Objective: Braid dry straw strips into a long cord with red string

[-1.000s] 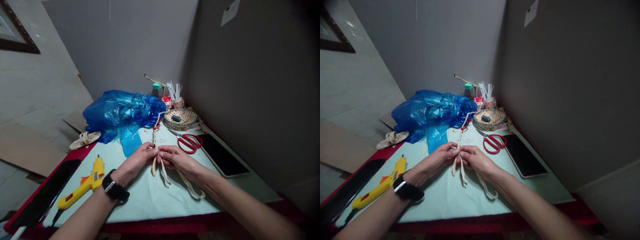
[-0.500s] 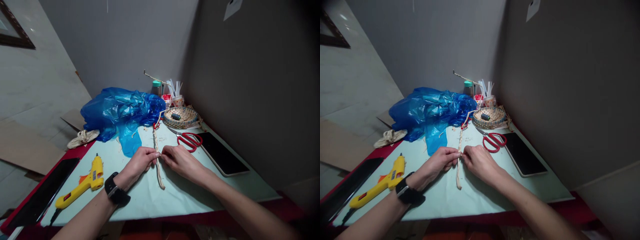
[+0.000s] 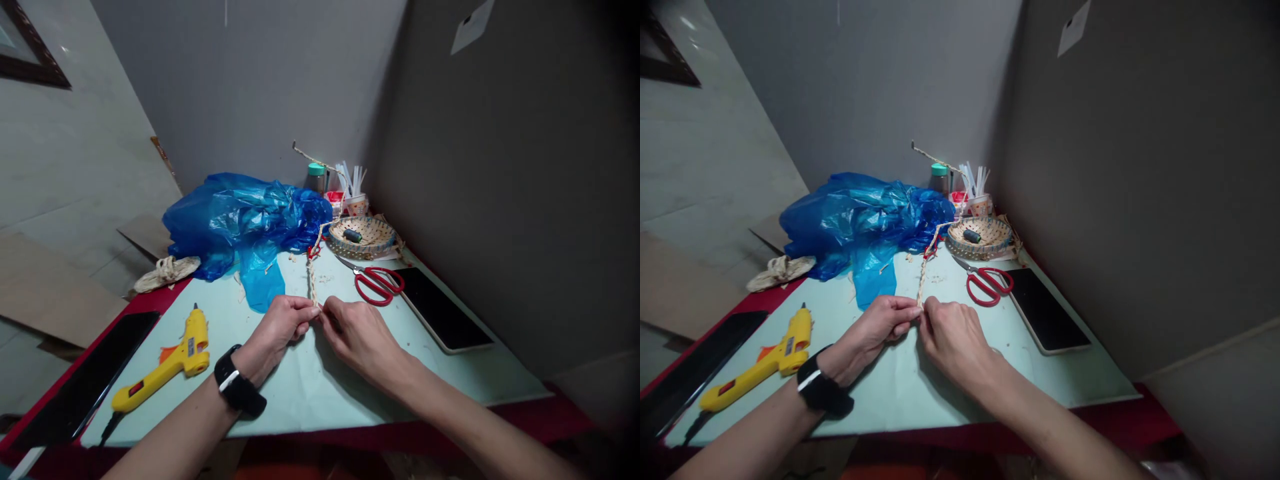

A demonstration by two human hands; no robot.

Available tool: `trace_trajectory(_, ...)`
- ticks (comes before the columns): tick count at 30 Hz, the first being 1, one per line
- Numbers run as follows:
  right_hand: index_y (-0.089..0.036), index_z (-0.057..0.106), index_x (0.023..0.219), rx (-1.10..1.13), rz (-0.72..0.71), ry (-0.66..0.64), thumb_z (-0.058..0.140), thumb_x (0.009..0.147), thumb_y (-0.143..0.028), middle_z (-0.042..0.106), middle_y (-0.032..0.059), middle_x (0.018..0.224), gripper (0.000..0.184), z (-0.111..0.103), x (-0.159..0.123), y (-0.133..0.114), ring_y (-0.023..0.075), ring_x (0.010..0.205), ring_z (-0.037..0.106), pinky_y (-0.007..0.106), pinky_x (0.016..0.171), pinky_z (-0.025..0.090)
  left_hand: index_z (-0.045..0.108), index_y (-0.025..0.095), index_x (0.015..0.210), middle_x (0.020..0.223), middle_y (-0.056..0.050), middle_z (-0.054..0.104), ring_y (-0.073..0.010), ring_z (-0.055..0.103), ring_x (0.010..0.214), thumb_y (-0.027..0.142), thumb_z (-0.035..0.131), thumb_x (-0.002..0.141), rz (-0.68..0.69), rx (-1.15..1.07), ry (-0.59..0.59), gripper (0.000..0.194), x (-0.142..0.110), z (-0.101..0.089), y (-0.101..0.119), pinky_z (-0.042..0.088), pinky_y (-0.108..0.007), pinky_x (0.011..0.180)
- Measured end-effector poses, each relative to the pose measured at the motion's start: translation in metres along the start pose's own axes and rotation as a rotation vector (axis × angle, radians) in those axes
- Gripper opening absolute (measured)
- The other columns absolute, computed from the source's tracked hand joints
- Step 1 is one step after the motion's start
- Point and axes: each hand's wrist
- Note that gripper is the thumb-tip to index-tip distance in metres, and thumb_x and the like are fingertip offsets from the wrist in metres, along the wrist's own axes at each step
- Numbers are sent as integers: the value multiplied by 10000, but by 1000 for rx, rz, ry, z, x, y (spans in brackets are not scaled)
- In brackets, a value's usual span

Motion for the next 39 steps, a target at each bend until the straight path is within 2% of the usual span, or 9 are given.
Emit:
trace_trajectory(6, -106, 583, 907, -365, -281, 117, 432, 798, 11, 626, 67, 687, 219, 21, -12, -16, 191, 572, 575, 308, 482, 216, 632, 103, 697, 458, 64, 393, -29, 262, 398, 313, 665, 687, -5, -73, -26, 212, -1, 1, 2, 122, -210, 413)
trace_trajectory(9, -120, 596, 855, -329, -405, 145, 438, 820, -16, 632, 73, 728, 192, 17, -15, -18, 193, 622, 581, 303, 520, 290, 650, 92, 752, 484, 68, 397, -24, 261, 408, 263, 695, 638, -49, -101, -2, 211, -1, 0, 2, 133, -202, 421)
trace_trajectory(12, -166, 620, 859, -10, -236, 102, 468, 906, -263, 654, 54, 756, 186, -4, -8, -7, 179, 674, 588, 283, 595, 360, 628, 95, 731, 520, 47, 454, -16, 238, 404, 215, 658, 646, -31, -117, -34, 150, -2, -2, 3, 116, -205, 422)
trace_trajectory(15, -172, 624, 933, 303, -11, 123, 441, 914, -301, 673, 59, 866, 224, -19, 9, 11, 178, 816, 598, 270, 696, 391, 609, 97, 769, 659, -23, 594, -11, 232, 409, 205, 615, 687, 15, -79, -84, 136, -4, -3, 4, 100, -207, 419)
trace_trajectory(19, -155, 570, 816, 786, 36, -290, 403, 907, -333, 613, 19, 716, 261, -8, 27, 21, 123, 620, 552, 226, 565, 385, 525, 157, 918, 676, -8, 621, -51, 442, 506, 191, 586, 728, 72, -105, -84, 202, -9, -1, 6, 226, -168, 464)
trace_trajectory(22, -167, 484, 695, 974, 128, -436, 352, 920, -374, 431, -44, 544, 332, 6, 30, 18, 75, 428, 374, 205, 437, 287, 449, 190, 966, 634, 33, 600, -58, 443, 496, 179, 568, 744, 94, -101, -92, 252, -13, 0, 7, 241, -166, 467)
trace_trajectory(30, -153, 510, 605, 787, -18, -238, 389, 924, -380, 440, -30, 553, 410, 16, 26, 24, 87, 533, 388, 215, 530, 291, 498, 194, 802, 550, 52, 557, -81, 390, 413, 277, 431, 868, 174, 386, 51, 126, -22, -3, 6, 285, -221, 471)
trace_trajectory(36, -162, 478, 662, 1312, 194, -385, 484, 863, -444, 409, -61, 530, 346, 17, 20, 18, 52, 397, 239, 216, 389, 156, 533, 193, 680, 558, 6, 625, -151, 564, 600, 268, 360, 903, 251, 808, 130, 292, -35, -1, 11, 352, -252, 644)
trace_trajectory(39, -154, 498, 662, 1383, 197, -387, 507, 854, -422, 439, -55, 526, 330, 19, 20, 16, 45, 382, 227, 214, 380, 139, 563, 191, 679, 524, 6, 586, -156, 544, 578, 280, 358, 903, 224, 877, 105, 317, -36, -1, 10, 338, -254, 621)
Point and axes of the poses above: each hand's wrist, its own x-axis towards the middle knuckle, its own z-axis out of the palm, y = z × x
